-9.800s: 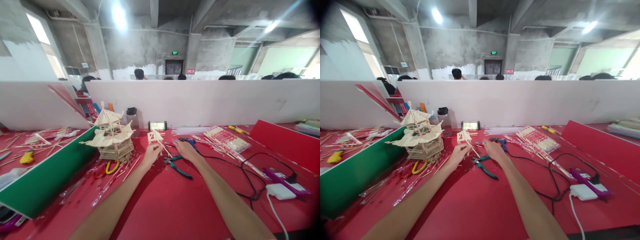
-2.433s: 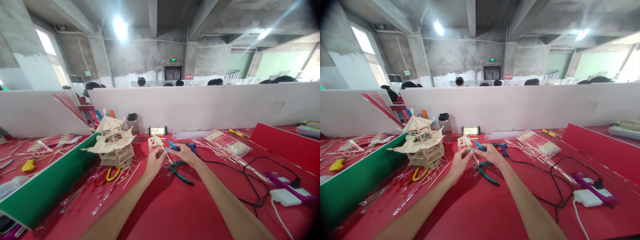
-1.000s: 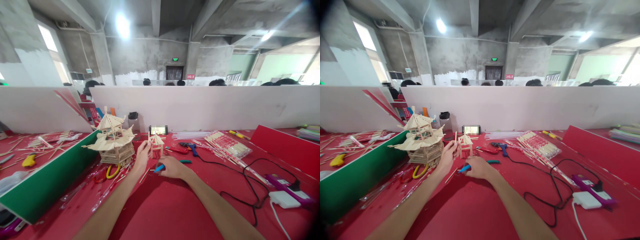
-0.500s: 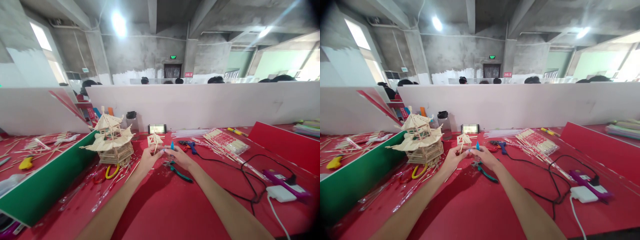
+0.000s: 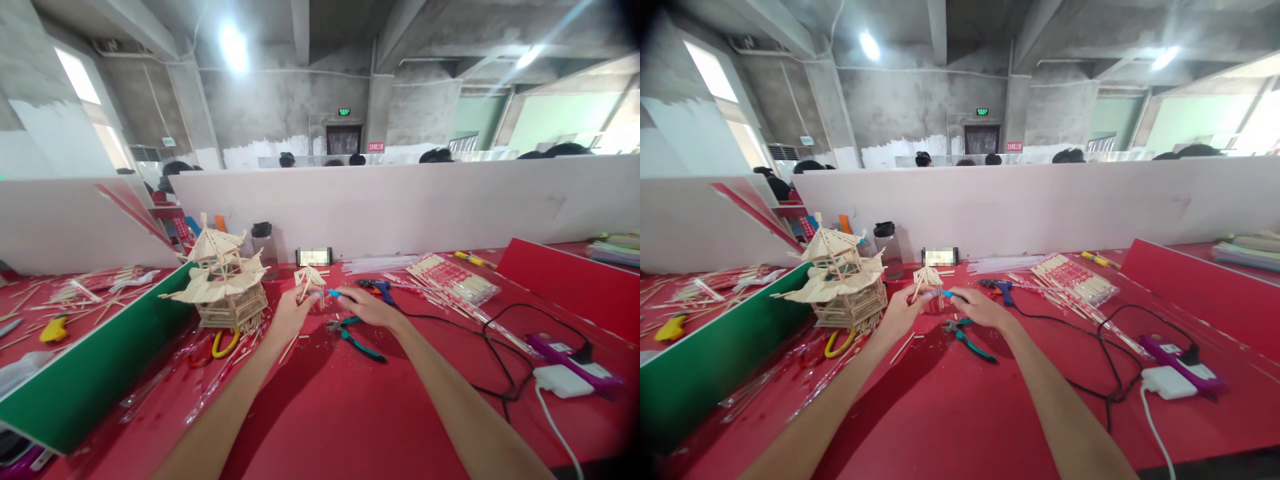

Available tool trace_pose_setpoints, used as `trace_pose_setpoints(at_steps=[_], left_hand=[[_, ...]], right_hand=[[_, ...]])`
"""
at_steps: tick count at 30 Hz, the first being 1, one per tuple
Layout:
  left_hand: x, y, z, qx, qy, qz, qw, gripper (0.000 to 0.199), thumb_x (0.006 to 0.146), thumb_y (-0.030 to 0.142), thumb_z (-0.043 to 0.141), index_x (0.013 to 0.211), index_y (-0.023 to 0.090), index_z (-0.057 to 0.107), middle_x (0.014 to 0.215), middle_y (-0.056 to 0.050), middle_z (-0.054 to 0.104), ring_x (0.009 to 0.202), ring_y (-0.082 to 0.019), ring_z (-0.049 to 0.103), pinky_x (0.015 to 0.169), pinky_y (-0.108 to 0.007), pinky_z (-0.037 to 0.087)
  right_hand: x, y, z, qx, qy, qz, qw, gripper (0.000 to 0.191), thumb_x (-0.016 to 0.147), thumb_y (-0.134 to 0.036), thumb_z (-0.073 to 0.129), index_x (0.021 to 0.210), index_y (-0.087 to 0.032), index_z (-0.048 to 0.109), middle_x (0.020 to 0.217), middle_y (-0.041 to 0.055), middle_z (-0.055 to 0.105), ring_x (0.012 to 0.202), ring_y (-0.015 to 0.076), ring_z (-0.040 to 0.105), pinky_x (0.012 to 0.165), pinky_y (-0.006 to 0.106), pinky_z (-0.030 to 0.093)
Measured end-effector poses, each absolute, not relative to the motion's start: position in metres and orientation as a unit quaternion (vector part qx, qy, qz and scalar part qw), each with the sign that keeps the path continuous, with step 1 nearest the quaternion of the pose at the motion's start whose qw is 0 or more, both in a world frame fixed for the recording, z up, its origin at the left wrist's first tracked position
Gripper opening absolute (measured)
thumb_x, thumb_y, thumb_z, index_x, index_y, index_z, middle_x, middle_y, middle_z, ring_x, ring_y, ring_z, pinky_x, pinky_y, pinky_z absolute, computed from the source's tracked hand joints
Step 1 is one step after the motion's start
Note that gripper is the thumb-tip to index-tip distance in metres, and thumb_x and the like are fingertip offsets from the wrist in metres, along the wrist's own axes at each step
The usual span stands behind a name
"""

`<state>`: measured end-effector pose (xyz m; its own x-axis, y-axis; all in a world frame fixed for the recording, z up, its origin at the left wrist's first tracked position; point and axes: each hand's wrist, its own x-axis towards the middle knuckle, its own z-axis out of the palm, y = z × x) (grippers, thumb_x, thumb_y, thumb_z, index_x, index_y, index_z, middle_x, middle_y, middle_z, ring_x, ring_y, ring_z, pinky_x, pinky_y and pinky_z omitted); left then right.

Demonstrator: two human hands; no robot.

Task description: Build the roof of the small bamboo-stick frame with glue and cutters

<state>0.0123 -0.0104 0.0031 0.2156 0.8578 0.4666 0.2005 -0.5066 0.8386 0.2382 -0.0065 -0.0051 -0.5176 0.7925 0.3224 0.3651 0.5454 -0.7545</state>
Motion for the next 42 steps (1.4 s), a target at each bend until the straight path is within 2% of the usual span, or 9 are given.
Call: trace_pose_setpoints(at_steps=[3, 13, 20, 23, 27, 30, 33, 38, 42], left_hand=[[0.014, -0.011, 0.003, 0.707, 0.366, 0.498, 0.344, 0.022, 0.083, 0.032, 0.066, 0.095, 0.017, 0.076, 0.074, -0.002, 0.072, 0.066, -0.017, 0.060, 0.066, -0.026, 0.047], [0.013, -0.006, -0.010, 0.777, 0.393, 0.409, 0.274, 0.018, 0.084, 0.030, 0.066, 0.098, 0.023, 0.076, 0.096, -0.002, 0.076, 0.089, -0.021, 0.068, 0.086, -0.031, 0.048], [0.018, -0.007, -0.018, 0.769, 0.387, 0.403, 0.310, 0.021, 0.084, 0.036, 0.068, 0.099, 0.022, 0.069, 0.092, -0.001, 0.073, 0.085, -0.020, 0.067, 0.080, -0.030, 0.048], [0.019, -0.010, -0.016, 0.767, 0.380, 0.412, 0.313, 0.022, 0.088, 0.038, 0.064, 0.101, 0.020, 0.065, 0.092, -0.002, 0.070, 0.084, -0.019, 0.064, 0.077, -0.028, 0.047], [0.019, -0.010, -0.015, 0.770, 0.345, 0.429, 0.322, 0.030, 0.099, 0.043, 0.045, 0.101, 0.019, 0.063, 0.091, -0.003, 0.064, 0.085, -0.018, 0.059, 0.082, -0.029, 0.044], [0.020, -0.007, -0.019, 0.767, 0.333, 0.429, 0.342, 0.038, 0.101, 0.045, 0.037, 0.098, 0.018, 0.063, 0.082, -0.002, 0.060, 0.077, -0.017, 0.055, 0.079, -0.029, 0.042], [0.021, -0.005, -0.023, 0.767, 0.339, 0.415, 0.352, 0.037, 0.101, 0.045, 0.039, 0.097, 0.018, 0.064, 0.078, -0.001, 0.058, 0.076, -0.018, 0.054, 0.077, -0.028, 0.041], [0.023, -0.007, -0.024, 0.764, 0.348, 0.417, 0.349, 0.033, 0.098, 0.043, 0.045, 0.090, 0.018, 0.065, 0.082, -0.002, 0.061, 0.080, -0.018, 0.055, 0.079, -0.028, 0.042], [0.025, -0.009, -0.022, 0.742, 0.352, 0.430, 0.375, 0.033, 0.094, 0.047, 0.051, 0.086, 0.019, 0.065, 0.078, -0.002, 0.061, 0.077, -0.018, 0.056, 0.073, -0.027, 0.043]], right_hand=[[0.239, -0.005, -0.008, -0.363, -0.834, 0.277, 0.309, 0.036, 0.100, -0.042, 0.044, 0.120, -0.021, 0.066, 0.120, 0.0078, 0.068, 0.111, 0.0239, 0.059, 0.099, 0.036, 0.042], [0.237, -0.011, -0.009, -0.363, -0.871, 0.224, 0.244, 0.036, 0.102, -0.037, 0.041, 0.125, -0.022, 0.064, 0.117, 0.0090, 0.070, 0.102, 0.0243, 0.064, 0.090, 0.035, 0.046], [0.230, -0.014, -0.012, -0.359, -0.857, 0.232, 0.288, 0.041, 0.102, -0.047, 0.040, 0.130, -0.026, 0.062, 0.129, 0.0080, 0.066, 0.116, 0.0258, 0.060, 0.100, 0.037, 0.042], [0.235, -0.009, -0.012, -0.381, -0.840, 0.214, 0.320, 0.038, 0.102, -0.046, 0.039, 0.118, -0.024, 0.066, 0.118, 0.0071, 0.070, 0.108, 0.0236, 0.063, 0.095, 0.034, 0.044], [0.248, -0.001, -0.014, -0.441, -0.815, 0.170, 0.336, 0.034, 0.103, -0.044, 0.036, 0.105, -0.023, 0.063, 0.099, 0.0041, 0.071, 0.092, 0.0213, 0.064, 0.084, 0.031, 0.043], [0.256, 0.005, -0.018, -0.473, -0.802, 0.147, 0.333, 0.031, 0.103, -0.043, 0.037, 0.101, -0.024, 0.062, 0.095, 0.0044, 0.069, 0.092, 0.0222, 0.064, 0.083, 0.030, 0.041], [0.257, 0.008, -0.022, -0.468, -0.795, 0.144, 0.359, 0.030, 0.102, -0.042, 0.037, 0.099, -0.024, 0.060, 0.094, 0.0043, 0.068, 0.092, 0.0220, 0.064, 0.083, 0.030, 0.040], [0.249, 0.011, -0.024, -0.423, -0.741, 0.264, 0.450, 0.028, 0.100, -0.048, 0.040, 0.099, -0.024, 0.053, 0.065, -0.0041, 0.057, 0.061, 0.0155, 0.053, 0.066, 0.027, 0.040], [0.244, 0.010, -0.021, -0.366, -0.657, 0.420, 0.508, 0.031, 0.093, -0.056, 0.051, 0.094, -0.025, 0.045, 0.060, -0.0066, 0.054, 0.046, 0.0111, 0.038, 0.046, 0.023, 0.030]])
